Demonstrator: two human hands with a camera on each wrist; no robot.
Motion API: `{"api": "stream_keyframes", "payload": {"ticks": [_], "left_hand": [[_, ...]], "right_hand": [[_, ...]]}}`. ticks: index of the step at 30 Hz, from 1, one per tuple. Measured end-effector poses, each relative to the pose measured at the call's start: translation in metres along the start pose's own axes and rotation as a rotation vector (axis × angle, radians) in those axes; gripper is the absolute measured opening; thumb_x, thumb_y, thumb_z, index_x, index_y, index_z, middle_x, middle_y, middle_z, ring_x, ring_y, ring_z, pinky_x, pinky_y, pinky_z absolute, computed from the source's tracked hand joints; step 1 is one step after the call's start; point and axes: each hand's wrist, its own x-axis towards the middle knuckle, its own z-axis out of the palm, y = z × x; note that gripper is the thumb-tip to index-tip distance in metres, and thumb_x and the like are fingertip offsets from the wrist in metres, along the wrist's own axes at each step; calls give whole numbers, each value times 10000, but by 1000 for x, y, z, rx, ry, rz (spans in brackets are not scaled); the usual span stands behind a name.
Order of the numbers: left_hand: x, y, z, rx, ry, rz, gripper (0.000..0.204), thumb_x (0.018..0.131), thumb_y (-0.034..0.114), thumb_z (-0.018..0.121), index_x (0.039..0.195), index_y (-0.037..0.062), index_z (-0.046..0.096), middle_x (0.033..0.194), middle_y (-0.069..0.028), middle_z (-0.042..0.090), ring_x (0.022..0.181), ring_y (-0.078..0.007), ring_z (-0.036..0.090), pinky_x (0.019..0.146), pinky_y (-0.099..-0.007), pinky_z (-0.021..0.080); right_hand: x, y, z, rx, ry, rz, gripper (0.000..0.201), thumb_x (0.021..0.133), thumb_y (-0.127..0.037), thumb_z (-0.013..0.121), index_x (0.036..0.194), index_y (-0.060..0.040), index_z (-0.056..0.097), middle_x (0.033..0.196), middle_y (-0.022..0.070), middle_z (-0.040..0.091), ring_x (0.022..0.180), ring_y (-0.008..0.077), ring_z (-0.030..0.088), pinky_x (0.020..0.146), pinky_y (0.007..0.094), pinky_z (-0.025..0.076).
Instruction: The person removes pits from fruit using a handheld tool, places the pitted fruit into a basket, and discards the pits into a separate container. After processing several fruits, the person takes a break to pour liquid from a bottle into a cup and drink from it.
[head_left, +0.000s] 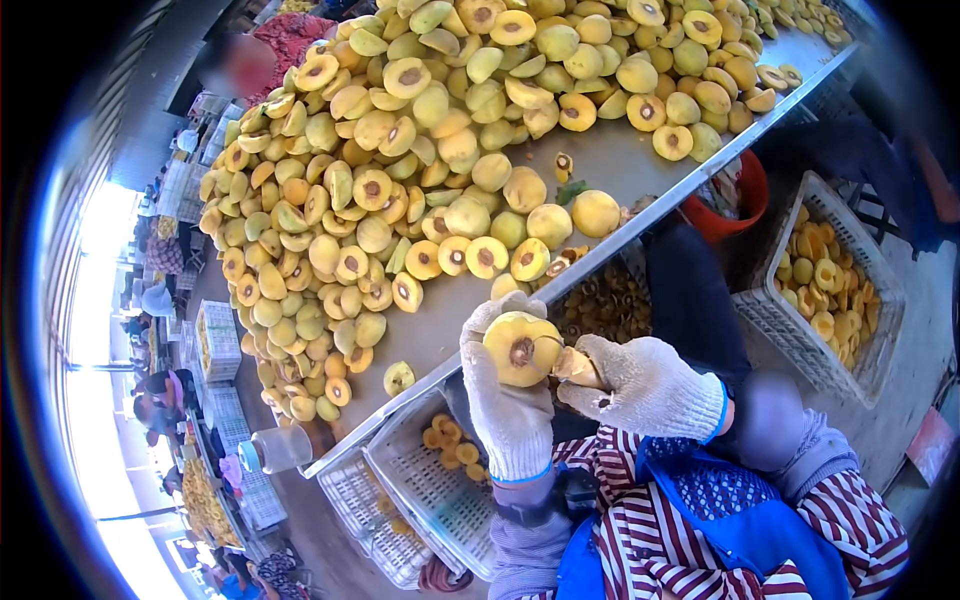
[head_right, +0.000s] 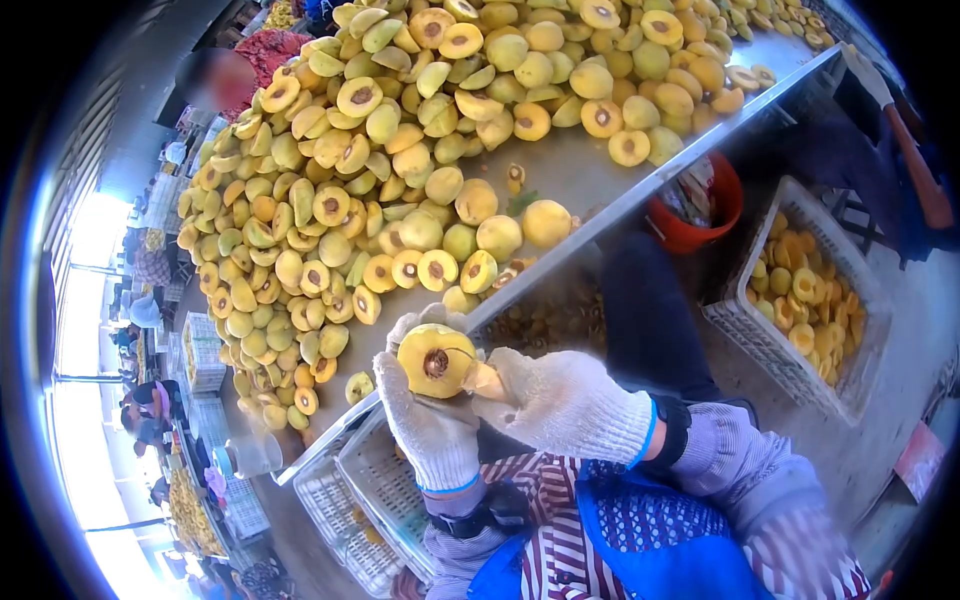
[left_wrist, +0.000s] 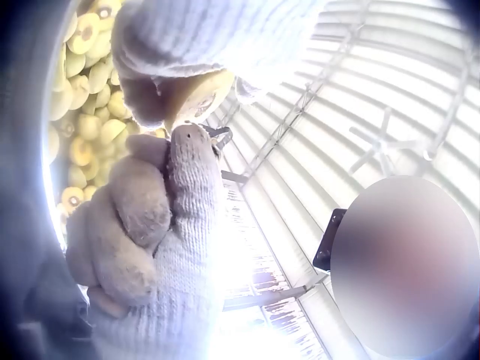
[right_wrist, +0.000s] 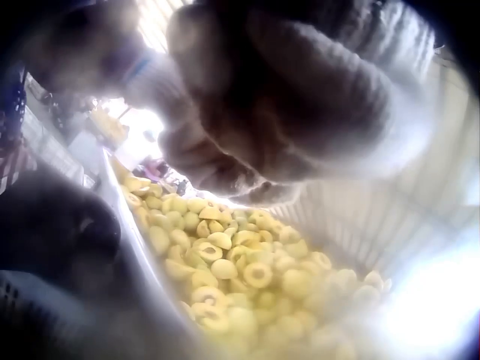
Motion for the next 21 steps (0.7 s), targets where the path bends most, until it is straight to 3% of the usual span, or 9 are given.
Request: {"api": "stream_keyframes", "payload": {"ticks": [7,10,15,16,18,19,21], "left_hand": [[-12,-5,20,165,48,163,516,1018,456,436,1318,37,440,1343,-184,509,1212,-335,535,1004,-445,464],[-16,-8,26,273,35,253,525,1018,463,429,1325,38,435,1362,-179,490,1183,-315,540,1023,-434,443],[-19,4,27,533,-85,320,506,1051,415,345,1314,-5,446,1357,-188,484,1173,-293,543,1029,-411,434],[-17,0,27,581,-89,409,511,1054,410,336,1318,-12,447,1358,-191,481,1178,-290,539,1029,-411,432],[-13,-10,25,675,-95,587,520,1060,399,317,1328,-27,450,1360,-198,476,1187,-284,531,1030,-409,428],[-16,-6,23,946,-130,668,500,1058,348,330,1353,-40,439,1363,-216,474,1213,-295,512,1029,-421,423],[-12,-3,20,1145,-207,864,472,1044,294,346,1364,-41,436,1368,-225,471,1225,-306,502,1031,-423,417]], "right_hand": [[1,-7,4,-137,86,-46,265,869,-333,662,908,-102,538,607,139,573,523,342,601,472,441,464],[0,-16,0,-109,26,63,268,874,-329,653,958,-92,561,632,141,600,556,358,617,503,451,482],[1,-8,0,276,-114,51,311,894,-305,601,1084,-60,579,717,183,644,623,380,644,565,461,501],[3,-6,0,384,-141,41,323,897,-298,589,1108,-54,579,735,187,653,634,378,651,576,461,503],[11,-18,-22,568,-341,236,315,914,-302,572,1095,-44,574,721,146,651,600,302,645,550,408,495],[13,-19,-28,642,-421,297,311,923,-305,568,1088,-41,573,711,121,644,585,261,633,533,378,484],[14,-15,-37,759,-554,397,303,939,-310,563,1074,-39,571,687,65,621,554,176,598,495,313,458]]}}
